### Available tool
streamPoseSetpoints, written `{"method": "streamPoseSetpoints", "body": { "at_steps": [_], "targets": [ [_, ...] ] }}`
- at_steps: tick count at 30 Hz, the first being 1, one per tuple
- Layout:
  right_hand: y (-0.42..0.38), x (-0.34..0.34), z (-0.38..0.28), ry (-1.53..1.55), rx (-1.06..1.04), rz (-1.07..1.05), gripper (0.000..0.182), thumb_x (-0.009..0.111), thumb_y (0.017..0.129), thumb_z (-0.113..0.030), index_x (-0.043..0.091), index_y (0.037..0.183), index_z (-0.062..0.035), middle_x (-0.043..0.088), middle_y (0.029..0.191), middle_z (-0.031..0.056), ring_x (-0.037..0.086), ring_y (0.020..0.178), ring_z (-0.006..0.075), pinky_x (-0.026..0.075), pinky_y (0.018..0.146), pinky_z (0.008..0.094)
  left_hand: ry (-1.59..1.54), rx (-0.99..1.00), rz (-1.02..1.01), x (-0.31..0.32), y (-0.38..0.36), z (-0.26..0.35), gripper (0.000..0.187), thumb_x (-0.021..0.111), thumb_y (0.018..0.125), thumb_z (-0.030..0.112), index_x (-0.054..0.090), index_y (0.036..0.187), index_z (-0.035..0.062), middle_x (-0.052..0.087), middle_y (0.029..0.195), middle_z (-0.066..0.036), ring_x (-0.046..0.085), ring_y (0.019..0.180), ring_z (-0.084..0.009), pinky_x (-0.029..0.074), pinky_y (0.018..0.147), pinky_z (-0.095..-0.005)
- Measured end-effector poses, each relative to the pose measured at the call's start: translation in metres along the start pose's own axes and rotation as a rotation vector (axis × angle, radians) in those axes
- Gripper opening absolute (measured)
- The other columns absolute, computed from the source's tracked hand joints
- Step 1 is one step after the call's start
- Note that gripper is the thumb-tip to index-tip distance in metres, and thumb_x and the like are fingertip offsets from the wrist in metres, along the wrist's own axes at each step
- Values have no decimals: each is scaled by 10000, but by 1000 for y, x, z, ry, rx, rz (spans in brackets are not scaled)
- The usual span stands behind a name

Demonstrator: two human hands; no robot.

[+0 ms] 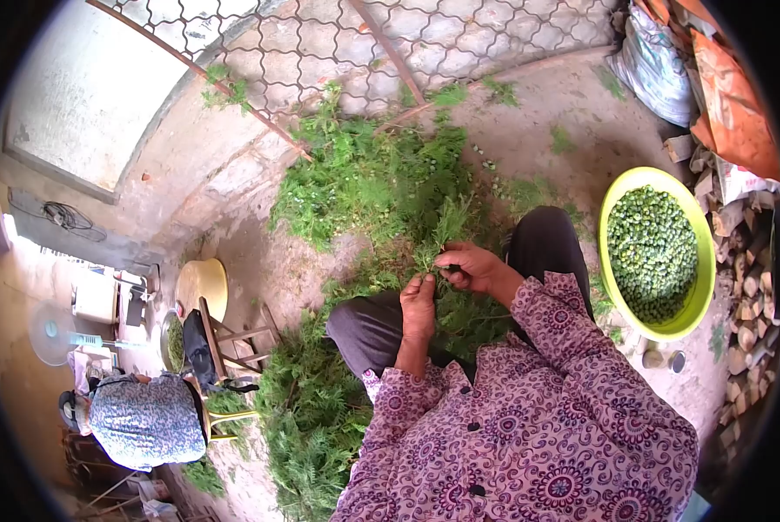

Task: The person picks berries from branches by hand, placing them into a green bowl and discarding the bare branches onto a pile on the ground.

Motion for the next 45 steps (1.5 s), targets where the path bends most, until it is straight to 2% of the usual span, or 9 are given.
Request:
{"method": "streamPoseSetpoints", "body": {
  "at_steps": [5, 12, 15, 17, 24, 26, 29, 36, 45],
  "targets": [
    [-1, -2, 2, 178, 55, -236, 39, 523, 786, -109, 511, 800, -75, 500, 635, 41, 428, 427, 76, 282, 343, 182, -176, -100, 165, -13, 5, -5, 73, 522, 838, 143, 554, 821, 79, 550, 743, 20, 489, 623, -78, 410, 573, -239],
    [-10, 8, -20, 297, -155, -198, 89, 479, 834, -154, 518, 856, -78, 525, 779, 96, 482, 559, 99, 321, 392, 161, -183, -115, 222, -10, -4, 18, 137, 500, 854, 211, 490, 819, 78, 516, 683, -7, 470, 538, -123, 407, 532, -276],
    [7, -17, -10, 390, -165, -97, 112, 521, 820, -152, 527, 876, -54, 554, 758, 84, 486, 520, 99, 325, 377, 180, -261, -90, 104, -24, -1, 7, 167, 471, 863, 245, 472, 820, 83, 472, 637, -9, 417, 482, -125, 361, 484, -269],
    [13, -31, -2, -128, -164, 88, 163, 570, 793, -132, 518, 917, -40, 556, 793, 72, 498, 552, 97, 323, 377, 191, -586, -136, -340, -20, -4, 8, 182, 439, 872, 259, 476, 841, 84, 426, 585, -8, 378, 460, -122, 309, 455, -259],
    [2, -2, 12, -104, -98, -24, 149, 572, 753, -77, 547, 897, -51, 532, 671, 4, 481, 536, 86, 303, 414, 208, -577, -114, -418, -9, -19, 12, 182, 417, 878, 246, 473, 835, 78, 406, 533, -14, 365, 445, -110, 281, 441, -255],
    [8, -8, 13, -78, -72, -117, 534, 617, 718, -59, 374, 1183, 39, 560, 708, 40, 511, 583, 123, 365, 459, 223, -567, -208, -453, -16, -12, 1, 173, 428, 873, 244, 485, 857, 81, 424, 546, 5, 354, 433, -103, 273, 439, -243],
    [4, -4, 10, -178, -63, -111, 561, 621, 711, -54, 357, 1192, 61, 577, 751, 57, 505, 590, 115, 365, 462, 222, -595, -203, -499, -21, -12, -7, 178, 425, 875, 248, 499, 863, 86, 439, 551, 14, 335, 412, -103, 266, 433, -242],
    [7, -11, 11, -317, -92, -119, 553, 624, 718, -66, 367, 1191, 62, 589, 775, 64, 485, 548, 100, 359, 455, 217, -516, -149, -389, -8, -23, 5, 196, 427, 875, 261, 519, 882, 88, 438, 552, 7, 319, 412, -107, 263, 430, -247],
    [6, -6, 17, 51, 30, -281, 118, 481, 818, -128, 500, 785, -17, 485, 624, 24, 400, 482, 70, 293, 395, 192, -605, -221, -432, -10, -19, 2, 197, 421, 872, 249, 497, 815, 77, 420, 567, 3, 337, 448, -113, 281, 448, -245]
  ]
}}
Point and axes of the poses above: each hand's wrist, its own y-axis towards the middle knuckle, its own x-axis out of the palm, z = x × y, the point moved 2 cm from there along y, towards the middle knuckle
